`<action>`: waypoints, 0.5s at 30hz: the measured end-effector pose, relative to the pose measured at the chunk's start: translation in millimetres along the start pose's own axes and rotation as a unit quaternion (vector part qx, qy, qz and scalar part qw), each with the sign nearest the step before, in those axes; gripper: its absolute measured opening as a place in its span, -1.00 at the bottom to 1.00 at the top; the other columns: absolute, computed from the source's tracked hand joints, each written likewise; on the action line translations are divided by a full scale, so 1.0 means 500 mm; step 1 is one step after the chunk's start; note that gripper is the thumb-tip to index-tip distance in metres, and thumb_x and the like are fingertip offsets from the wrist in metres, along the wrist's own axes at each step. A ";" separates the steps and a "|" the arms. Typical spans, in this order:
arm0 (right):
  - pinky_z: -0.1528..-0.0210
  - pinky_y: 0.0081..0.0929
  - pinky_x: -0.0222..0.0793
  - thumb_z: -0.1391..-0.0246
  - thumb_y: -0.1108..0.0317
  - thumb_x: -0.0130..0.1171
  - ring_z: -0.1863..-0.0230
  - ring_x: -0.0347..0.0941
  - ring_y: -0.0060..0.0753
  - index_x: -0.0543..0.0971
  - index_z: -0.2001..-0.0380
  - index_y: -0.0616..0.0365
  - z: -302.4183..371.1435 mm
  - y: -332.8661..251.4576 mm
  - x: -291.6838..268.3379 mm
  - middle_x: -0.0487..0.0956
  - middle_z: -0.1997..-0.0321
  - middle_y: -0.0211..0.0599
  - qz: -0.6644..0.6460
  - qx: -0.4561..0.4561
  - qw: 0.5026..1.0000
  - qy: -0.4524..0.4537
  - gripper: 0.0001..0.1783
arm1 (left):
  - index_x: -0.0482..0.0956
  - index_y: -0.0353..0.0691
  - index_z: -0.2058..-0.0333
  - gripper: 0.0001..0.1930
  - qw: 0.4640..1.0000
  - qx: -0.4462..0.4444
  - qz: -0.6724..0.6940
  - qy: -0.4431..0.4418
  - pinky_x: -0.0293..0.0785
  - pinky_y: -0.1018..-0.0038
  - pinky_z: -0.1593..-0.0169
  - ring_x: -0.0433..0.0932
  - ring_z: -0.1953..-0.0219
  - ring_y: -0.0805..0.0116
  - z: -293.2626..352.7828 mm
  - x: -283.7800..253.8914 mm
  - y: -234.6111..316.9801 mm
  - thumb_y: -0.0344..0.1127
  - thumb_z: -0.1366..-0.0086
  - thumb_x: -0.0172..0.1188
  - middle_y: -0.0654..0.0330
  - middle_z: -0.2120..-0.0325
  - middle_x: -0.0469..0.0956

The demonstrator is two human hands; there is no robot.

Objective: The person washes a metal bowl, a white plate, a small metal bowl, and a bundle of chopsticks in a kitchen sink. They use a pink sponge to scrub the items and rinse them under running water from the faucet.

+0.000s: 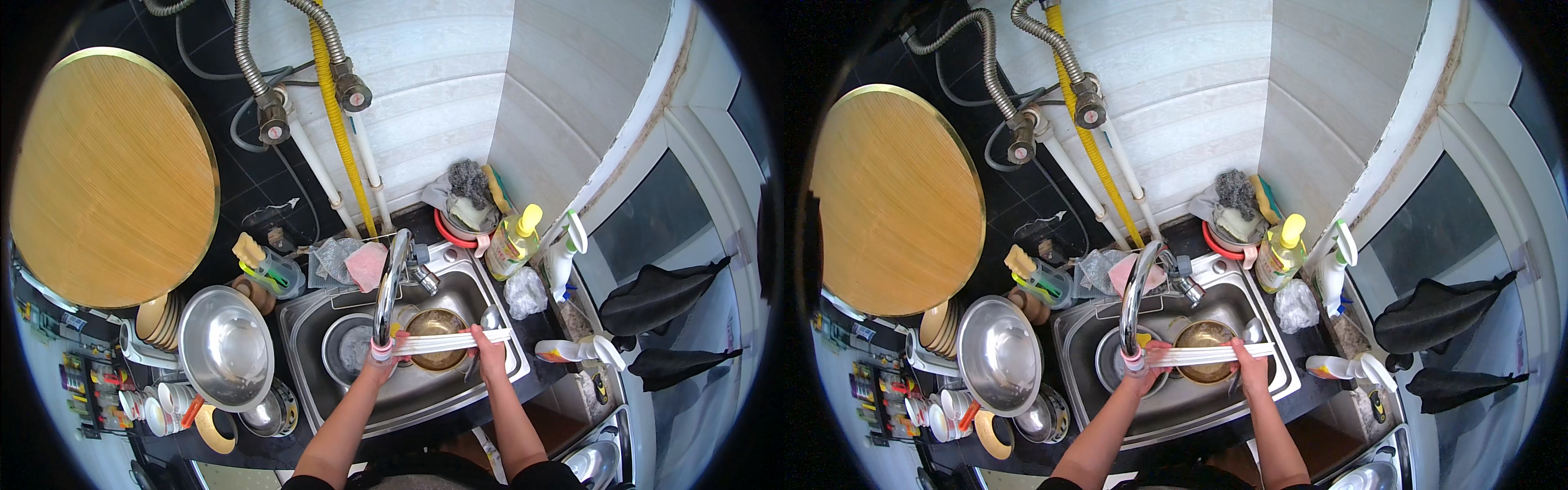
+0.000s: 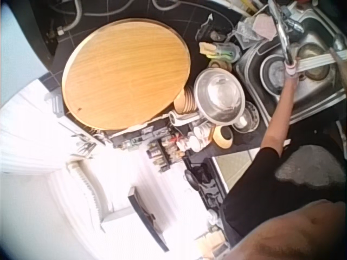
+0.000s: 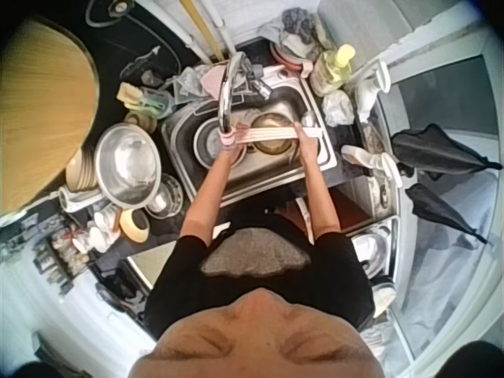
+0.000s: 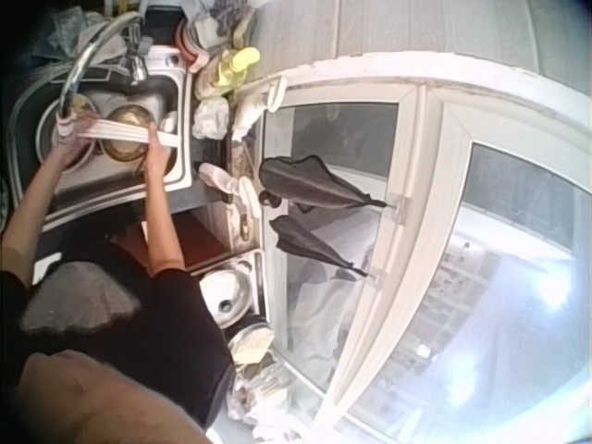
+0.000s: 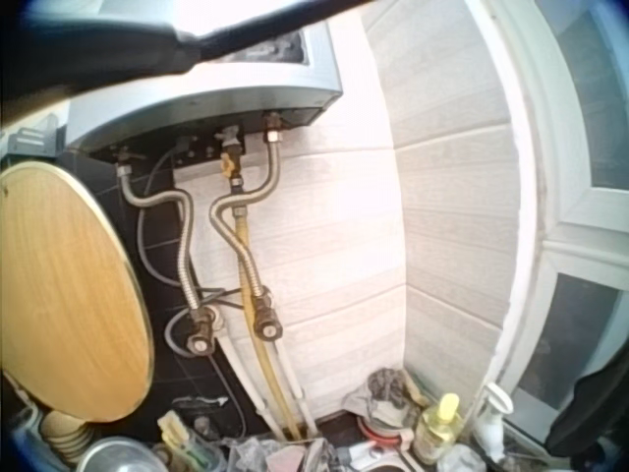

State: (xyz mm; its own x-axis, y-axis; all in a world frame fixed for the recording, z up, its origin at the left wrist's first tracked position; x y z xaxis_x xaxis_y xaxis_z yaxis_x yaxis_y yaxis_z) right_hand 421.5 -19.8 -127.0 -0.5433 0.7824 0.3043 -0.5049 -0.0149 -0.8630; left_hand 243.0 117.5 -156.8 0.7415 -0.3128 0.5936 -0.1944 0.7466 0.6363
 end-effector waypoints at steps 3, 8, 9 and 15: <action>0.68 -0.72 0.14 -0.03 0.27 0.08 0.68 0.26 -0.71 0.54 0.48 0.26 0.005 -0.003 0.010 0.54 0.56 -0.36 0.015 -0.016 1.000 -0.006 -0.76 | 0.39 -0.23 0.29 -0.73 0.982 0.026 -0.181 0.053 0.38 0.50 0.55 0.47 0.50 0.33 -0.010 -0.017 -0.005 -0.30 -0.05 0.21 0.15 0.43 0.48; 0.69 -0.71 0.07 -0.05 0.21 0.05 0.73 0.22 -0.68 0.53 0.49 0.30 0.014 -0.002 0.010 0.50 0.62 -0.34 0.004 -0.001 1.000 -0.007 -0.69 | 0.40 -0.23 0.30 -0.70 0.993 -0.004 -0.101 0.053 0.38 0.51 0.44 0.46 0.45 0.33 -0.007 -0.015 -0.004 -0.25 0.00 0.20 0.16 0.44 0.46; 0.69 -0.71 0.08 -0.05 0.21 0.05 0.73 0.24 -0.67 0.52 0.49 0.30 0.013 -0.001 0.009 0.50 0.60 -0.32 -0.003 0.002 1.000 -0.004 -0.69 | 0.42 -0.24 0.32 -0.69 0.997 -0.003 -0.059 0.043 0.39 0.51 0.39 0.45 0.44 0.34 -0.003 -0.009 0.001 -0.20 0.01 0.19 0.16 0.47 0.46; 0.69 -0.71 0.13 -0.04 0.21 0.07 0.71 0.27 -0.66 0.49 0.48 0.25 0.003 -0.005 -0.005 0.54 0.54 -0.24 -0.047 -0.009 0.998 0.026 -0.73 | 0.40 -0.29 0.28 -0.65 0.996 -0.051 0.053 -0.041 0.42 0.43 0.33 0.46 0.37 0.28 0.005 0.026 0.004 -0.17 -0.03 0.17 0.10 0.40 0.46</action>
State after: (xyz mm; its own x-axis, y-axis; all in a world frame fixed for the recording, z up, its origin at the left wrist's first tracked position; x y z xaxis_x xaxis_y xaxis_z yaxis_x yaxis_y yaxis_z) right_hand 423.2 -22.7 -125.3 -0.4573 0.8115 0.3637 -0.5400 0.0716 -0.8386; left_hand 250.7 113.3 -146.5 0.6652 -0.2727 0.6951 -0.1996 0.8321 0.5175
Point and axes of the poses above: each hand's wrist, its own z-axis away from the middle knuckle, its own x-axis out of the palm, y = z × x, the point moved 8 cm from there along -z, towards the middle knuckle
